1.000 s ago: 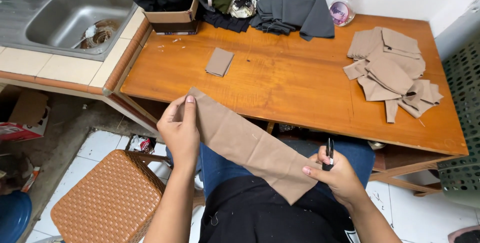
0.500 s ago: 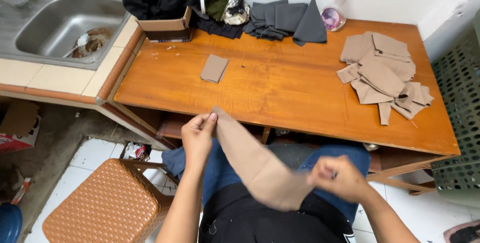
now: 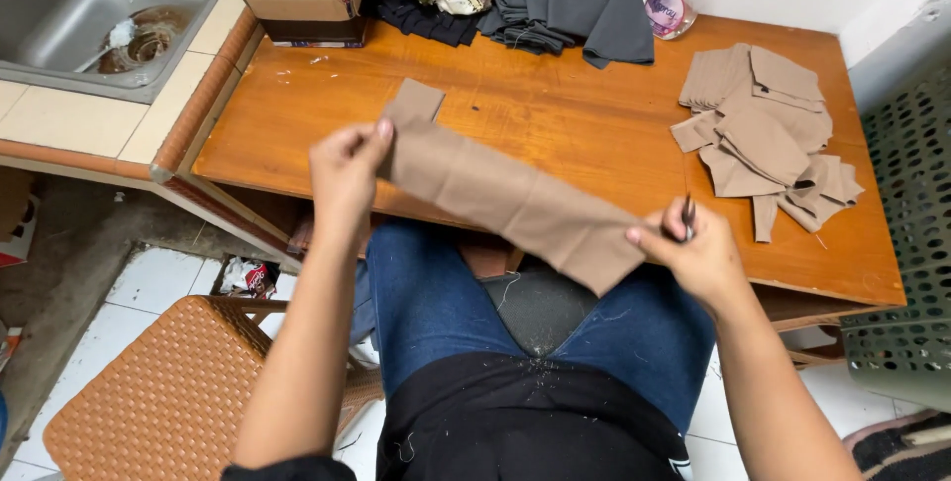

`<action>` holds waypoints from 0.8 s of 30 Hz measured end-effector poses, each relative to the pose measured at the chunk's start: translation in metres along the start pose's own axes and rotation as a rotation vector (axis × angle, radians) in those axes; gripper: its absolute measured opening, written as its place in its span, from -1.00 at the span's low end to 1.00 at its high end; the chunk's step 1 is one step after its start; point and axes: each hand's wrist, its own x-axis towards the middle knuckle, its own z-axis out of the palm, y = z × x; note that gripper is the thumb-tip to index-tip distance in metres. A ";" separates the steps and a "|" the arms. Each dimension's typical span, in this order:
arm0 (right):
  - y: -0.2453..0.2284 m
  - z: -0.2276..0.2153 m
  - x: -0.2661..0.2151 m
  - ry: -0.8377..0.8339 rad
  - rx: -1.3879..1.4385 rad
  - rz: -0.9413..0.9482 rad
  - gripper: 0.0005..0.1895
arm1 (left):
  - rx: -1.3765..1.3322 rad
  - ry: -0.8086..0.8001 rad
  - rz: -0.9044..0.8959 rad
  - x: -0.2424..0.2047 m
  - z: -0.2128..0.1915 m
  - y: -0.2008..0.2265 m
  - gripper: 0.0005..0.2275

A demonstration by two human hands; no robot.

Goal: The person sits on a low stool and cuts a piece of beige fabric into smaller rectangular pieces using scissors. They fold the fabric, cut it, and place the cut pieces on a wooden table next to a pile of similar cut fabric.

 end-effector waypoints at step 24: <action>0.078 0.016 0.158 0.358 -0.692 -0.271 -0.57 | 0.390 -0.646 0.508 -0.005 0.025 -0.024 -0.68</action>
